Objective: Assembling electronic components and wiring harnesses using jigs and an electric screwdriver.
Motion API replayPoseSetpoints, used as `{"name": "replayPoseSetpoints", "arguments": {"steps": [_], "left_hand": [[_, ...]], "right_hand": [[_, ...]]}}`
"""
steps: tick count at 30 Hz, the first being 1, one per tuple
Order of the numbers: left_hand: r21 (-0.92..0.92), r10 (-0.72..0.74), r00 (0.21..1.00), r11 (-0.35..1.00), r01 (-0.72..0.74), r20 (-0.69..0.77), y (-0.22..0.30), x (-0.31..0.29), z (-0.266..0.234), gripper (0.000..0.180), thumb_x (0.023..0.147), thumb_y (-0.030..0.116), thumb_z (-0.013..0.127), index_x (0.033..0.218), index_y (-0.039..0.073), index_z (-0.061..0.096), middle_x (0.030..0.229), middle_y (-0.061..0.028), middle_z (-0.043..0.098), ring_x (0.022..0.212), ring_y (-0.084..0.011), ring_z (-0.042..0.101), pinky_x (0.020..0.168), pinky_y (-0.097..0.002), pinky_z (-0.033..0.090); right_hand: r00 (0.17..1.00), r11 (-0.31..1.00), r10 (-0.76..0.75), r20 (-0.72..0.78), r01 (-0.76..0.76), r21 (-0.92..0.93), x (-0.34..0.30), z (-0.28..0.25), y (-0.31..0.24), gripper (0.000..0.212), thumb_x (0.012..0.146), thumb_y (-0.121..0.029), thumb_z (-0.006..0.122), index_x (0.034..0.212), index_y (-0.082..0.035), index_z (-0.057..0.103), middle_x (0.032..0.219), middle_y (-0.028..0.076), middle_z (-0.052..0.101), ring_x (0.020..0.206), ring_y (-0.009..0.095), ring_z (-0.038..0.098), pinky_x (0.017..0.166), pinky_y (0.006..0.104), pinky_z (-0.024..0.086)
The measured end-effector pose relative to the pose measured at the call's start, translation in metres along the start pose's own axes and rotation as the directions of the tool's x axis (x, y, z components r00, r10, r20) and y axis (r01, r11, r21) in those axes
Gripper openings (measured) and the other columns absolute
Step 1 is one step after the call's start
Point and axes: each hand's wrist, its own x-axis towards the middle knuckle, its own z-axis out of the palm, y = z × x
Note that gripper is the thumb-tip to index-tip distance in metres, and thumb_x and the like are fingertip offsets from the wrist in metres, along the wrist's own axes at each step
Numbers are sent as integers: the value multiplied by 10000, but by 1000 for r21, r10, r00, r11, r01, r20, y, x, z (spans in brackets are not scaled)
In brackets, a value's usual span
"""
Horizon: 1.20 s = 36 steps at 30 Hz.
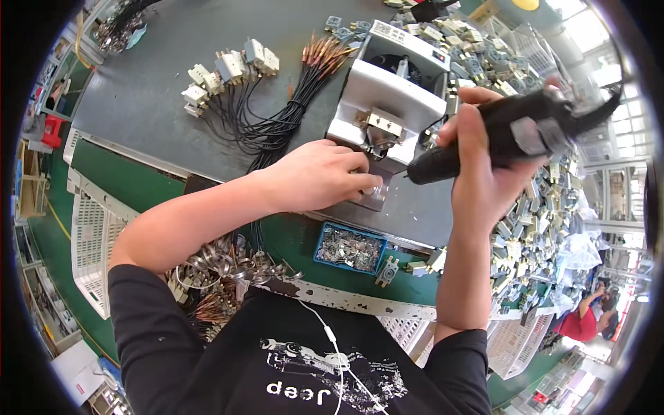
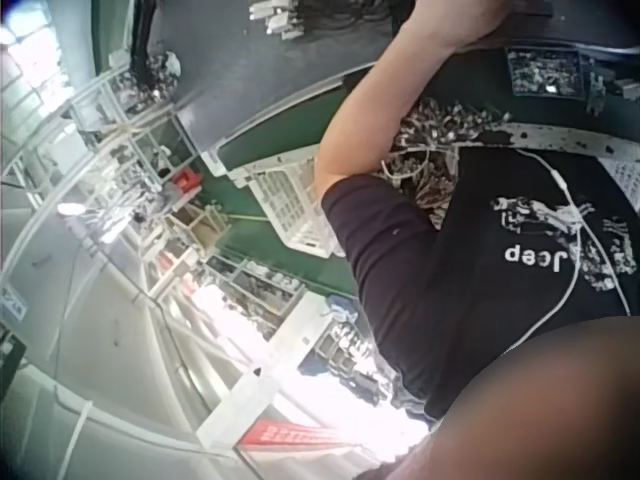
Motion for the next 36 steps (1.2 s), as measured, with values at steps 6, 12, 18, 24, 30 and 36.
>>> {"name": "replayPoseSetpoints", "arguments": {"steps": [6,12,18,24,30,36], "left_hand": [[-64,-10,1000,998,12,22,-3,-20,0,343,838,219,748,1172,178,684,994,-3,659,891,-218,662,765,-377,511],[-136,-240,920,969,207,-308,-16,-18,-50,373,856,196,747,1213,153,646,1088,-54,671,988,-250,650,860,-375,496],[498,-49,840,786,366,-540,-61,-45,-80,250,876,167,699,1121,125,671,1053,-75,700,1088,-242,635,949,-378,467],[227,-154,988,964,142,35,-25,-43,-26,194,839,252,732,946,103,668,889,-35,646,932,-237,641,824,-387,484],[300,-175,984,941,160,25,-27,-40,5,212,845,281,734,932,106,649,891,-46,642,905,-233,655,772,-379,487],[199,-181,983,963,184,-36,-20,-38,9,200,824,236,736,926,99,631,851,-64,631,870,-236,671,753,-381,496]], "right_hand": [[896,703,-441,48,378,-603,-6,-47,34,919,923,-36,710,1555,26,46,1509,285,318,1425,316,338,1182,477,302],[922,454,-124,366,380,-806,-46,-138,72,412,893,82,549,1295,-4,521,1268,182,609,1253,355,544,1106,470,399],[876,166,265,402,369,-914,-58,-154,92,407,835,44,601,1224,-70,635,1253,126,626,1183,334,563,1028,436,439],[860,235,341,380,313,-920,-50,-156,89,258,859,-51,671,1116,-50,667,1112,123,675,1056,331,605,926,419,480],[825,436,440,355,149,-887,-77,-148,76,421,875,-126,722,1283,-75,634,1119,152,684,988,351,638,902,411,499],[916,646,258,306,71,-760,-92,-113,40,510,781,29,781,1261,-46,627,1132,126,692,1002,294,663,885,373,519]]}}
